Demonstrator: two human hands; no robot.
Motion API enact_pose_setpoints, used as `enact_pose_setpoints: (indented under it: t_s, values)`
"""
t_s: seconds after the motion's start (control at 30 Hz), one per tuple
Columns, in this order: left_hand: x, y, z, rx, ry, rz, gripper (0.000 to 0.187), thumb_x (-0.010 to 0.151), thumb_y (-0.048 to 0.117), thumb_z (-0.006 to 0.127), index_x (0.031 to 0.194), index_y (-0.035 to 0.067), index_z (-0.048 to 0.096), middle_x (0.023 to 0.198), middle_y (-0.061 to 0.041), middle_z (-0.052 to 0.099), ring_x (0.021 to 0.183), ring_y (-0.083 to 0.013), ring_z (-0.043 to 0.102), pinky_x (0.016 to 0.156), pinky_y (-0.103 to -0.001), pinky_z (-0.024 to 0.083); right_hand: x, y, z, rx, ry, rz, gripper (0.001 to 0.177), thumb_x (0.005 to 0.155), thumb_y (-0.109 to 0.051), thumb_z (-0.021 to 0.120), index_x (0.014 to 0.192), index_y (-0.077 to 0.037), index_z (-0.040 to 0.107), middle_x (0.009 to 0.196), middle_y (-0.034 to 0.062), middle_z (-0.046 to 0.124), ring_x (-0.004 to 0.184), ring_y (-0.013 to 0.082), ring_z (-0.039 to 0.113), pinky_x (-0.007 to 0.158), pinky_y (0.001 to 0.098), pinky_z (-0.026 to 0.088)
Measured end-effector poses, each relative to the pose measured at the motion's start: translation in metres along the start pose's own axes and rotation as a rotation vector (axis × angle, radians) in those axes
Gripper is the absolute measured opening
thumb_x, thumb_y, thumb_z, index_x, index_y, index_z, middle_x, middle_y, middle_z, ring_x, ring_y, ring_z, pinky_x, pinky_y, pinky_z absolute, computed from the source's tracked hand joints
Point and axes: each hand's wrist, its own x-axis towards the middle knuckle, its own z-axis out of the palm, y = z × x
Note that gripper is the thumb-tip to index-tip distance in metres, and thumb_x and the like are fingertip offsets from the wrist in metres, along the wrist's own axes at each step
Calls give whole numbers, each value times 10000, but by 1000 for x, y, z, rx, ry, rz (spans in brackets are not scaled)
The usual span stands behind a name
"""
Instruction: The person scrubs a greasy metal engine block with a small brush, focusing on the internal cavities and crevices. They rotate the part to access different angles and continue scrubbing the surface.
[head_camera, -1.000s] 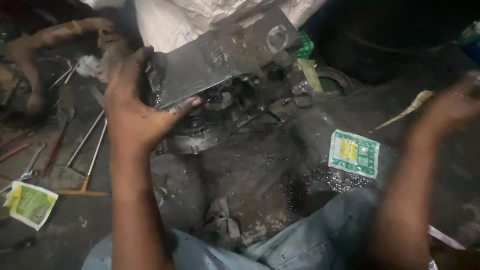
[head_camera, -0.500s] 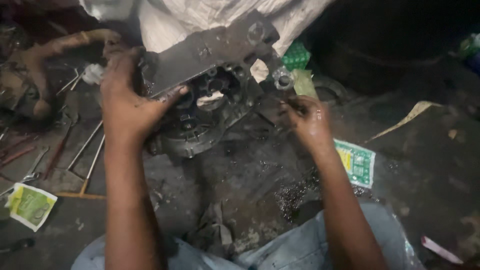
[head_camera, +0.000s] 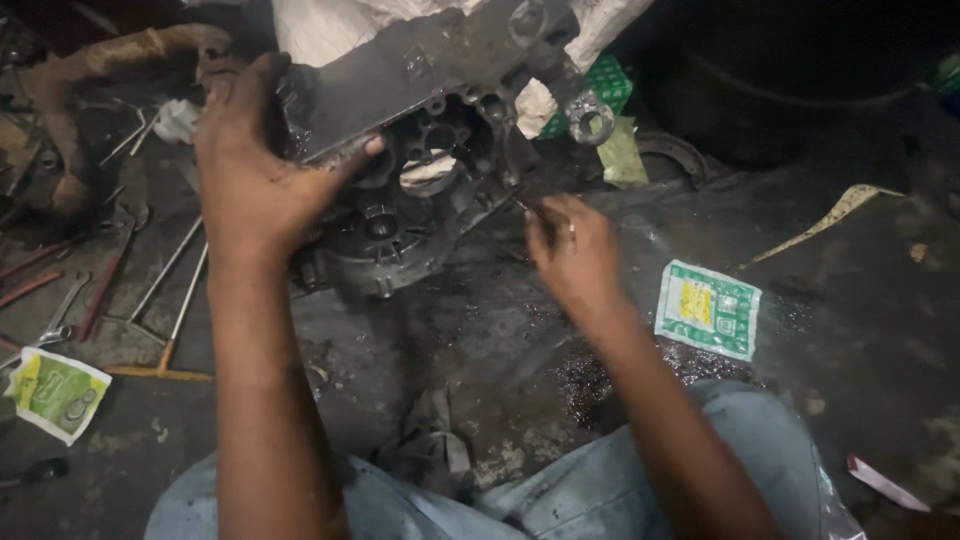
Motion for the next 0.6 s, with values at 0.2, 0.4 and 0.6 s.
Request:
enact_pose_setpoints:
  t_s: [0.2,0.4,0.6]
  values:
    - [0,6,-4,-38,-17,-12,867,716,345,1011,1349,-93,612,1322,-269,668,1256,-412,645,1084,-460,502,9,-10,-8,8,-32,98,235,905,-159,737,1016,47,751,1001,218,756,885,345,748,806,382,587]
    - [-1,4,-2,-18,17,57,827,736,318,1022,1324,-102,618,1290,-268,687,1227,-418,658,1069,-465,516,5,-13,-9,-69,-59,28,255,889,-187,758,1011,37,762,1001,226,756,904,375,736,804,407,578]
    - [-1,8,-3,-59,5,17,827,742,316,1018,1333,-96,614,1309,-265,673,1229,-405,673,1069,-454,532,5,-7,-3,-7,-202,18,260,916,-208,740,1030,25,750,990,193,768,899,315,763,810,381,604]
